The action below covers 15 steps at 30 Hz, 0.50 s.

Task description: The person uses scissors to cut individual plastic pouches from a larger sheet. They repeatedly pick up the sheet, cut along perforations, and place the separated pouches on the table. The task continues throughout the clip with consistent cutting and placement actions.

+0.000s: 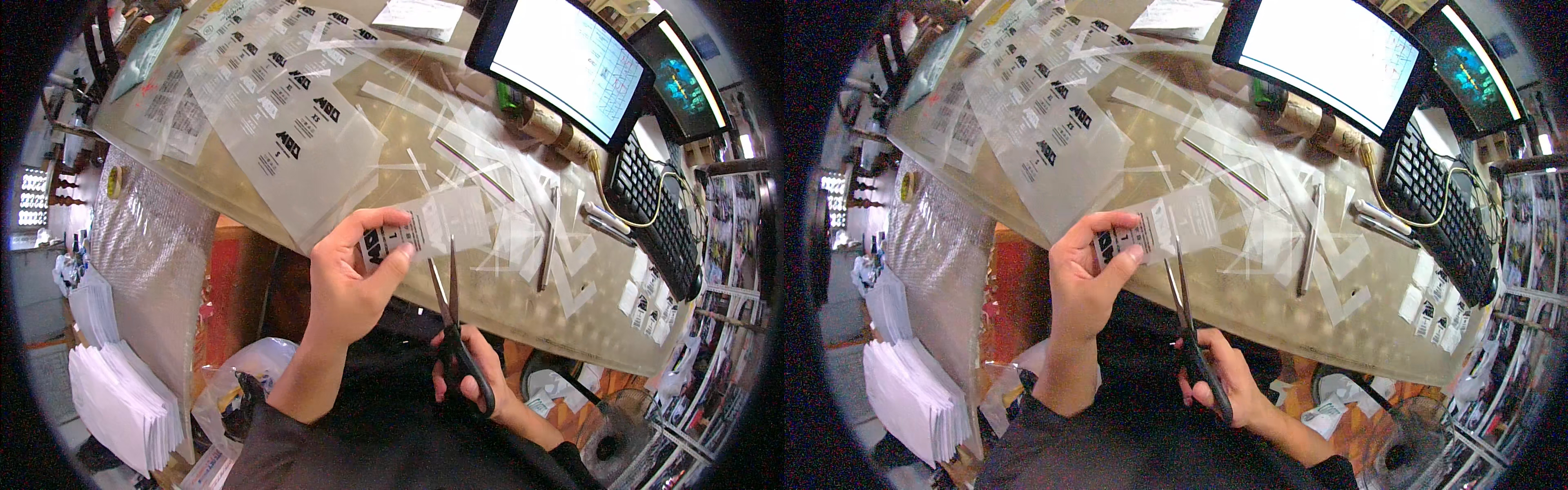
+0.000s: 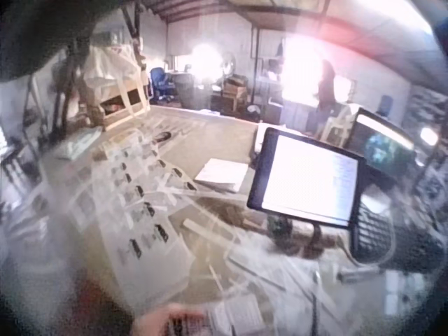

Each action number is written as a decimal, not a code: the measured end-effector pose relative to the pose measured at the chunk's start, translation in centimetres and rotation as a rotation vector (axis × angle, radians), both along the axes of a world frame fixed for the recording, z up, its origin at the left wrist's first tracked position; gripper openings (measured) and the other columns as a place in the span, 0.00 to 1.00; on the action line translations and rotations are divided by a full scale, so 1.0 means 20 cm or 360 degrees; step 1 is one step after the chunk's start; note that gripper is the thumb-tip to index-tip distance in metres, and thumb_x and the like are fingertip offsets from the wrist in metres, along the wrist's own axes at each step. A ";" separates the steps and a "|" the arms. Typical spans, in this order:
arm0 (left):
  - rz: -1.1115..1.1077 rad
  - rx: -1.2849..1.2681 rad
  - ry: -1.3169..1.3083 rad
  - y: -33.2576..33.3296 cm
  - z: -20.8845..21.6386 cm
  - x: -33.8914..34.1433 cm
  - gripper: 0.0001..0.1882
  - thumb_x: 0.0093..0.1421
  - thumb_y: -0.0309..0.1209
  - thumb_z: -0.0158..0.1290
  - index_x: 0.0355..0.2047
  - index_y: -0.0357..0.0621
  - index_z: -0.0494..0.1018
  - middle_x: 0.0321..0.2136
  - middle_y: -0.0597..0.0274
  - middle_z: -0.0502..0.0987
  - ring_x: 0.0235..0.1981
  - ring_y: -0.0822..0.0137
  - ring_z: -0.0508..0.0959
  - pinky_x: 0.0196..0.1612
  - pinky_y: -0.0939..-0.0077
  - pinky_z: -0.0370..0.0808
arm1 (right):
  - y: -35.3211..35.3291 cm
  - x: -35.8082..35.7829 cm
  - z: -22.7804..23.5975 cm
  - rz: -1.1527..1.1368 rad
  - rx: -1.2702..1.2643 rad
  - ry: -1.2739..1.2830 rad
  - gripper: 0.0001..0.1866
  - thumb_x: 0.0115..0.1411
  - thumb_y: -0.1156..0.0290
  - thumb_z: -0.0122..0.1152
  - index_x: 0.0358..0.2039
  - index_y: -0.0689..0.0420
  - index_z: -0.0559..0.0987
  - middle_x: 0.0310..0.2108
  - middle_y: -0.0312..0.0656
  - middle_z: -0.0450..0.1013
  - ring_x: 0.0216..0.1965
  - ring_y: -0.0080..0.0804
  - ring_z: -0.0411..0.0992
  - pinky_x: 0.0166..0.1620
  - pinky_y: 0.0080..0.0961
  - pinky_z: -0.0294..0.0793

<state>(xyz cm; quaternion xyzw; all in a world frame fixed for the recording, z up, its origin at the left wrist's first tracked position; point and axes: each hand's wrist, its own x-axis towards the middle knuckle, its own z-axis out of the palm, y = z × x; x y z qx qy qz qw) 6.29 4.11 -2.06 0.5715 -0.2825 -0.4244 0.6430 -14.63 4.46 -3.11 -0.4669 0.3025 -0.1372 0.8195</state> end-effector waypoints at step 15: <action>-0.0122 -0.0093 -0.0355 0.03 0.07 -0.10 0.12 0.48 0.17 0.56 0.35 0.35 0.73 0.33 0.61 0.74 0.31 0.77 0.73 0.33 0.86 0.70 | -0.02 0.01 0.01 -0.0153 -0.0216 -0.0004 0.35 0.51 0.52 0.63 0.49 0.64 0.62 0.21 0.37 0.68 0.22 0.21 0.66 0.26 0.18 0.64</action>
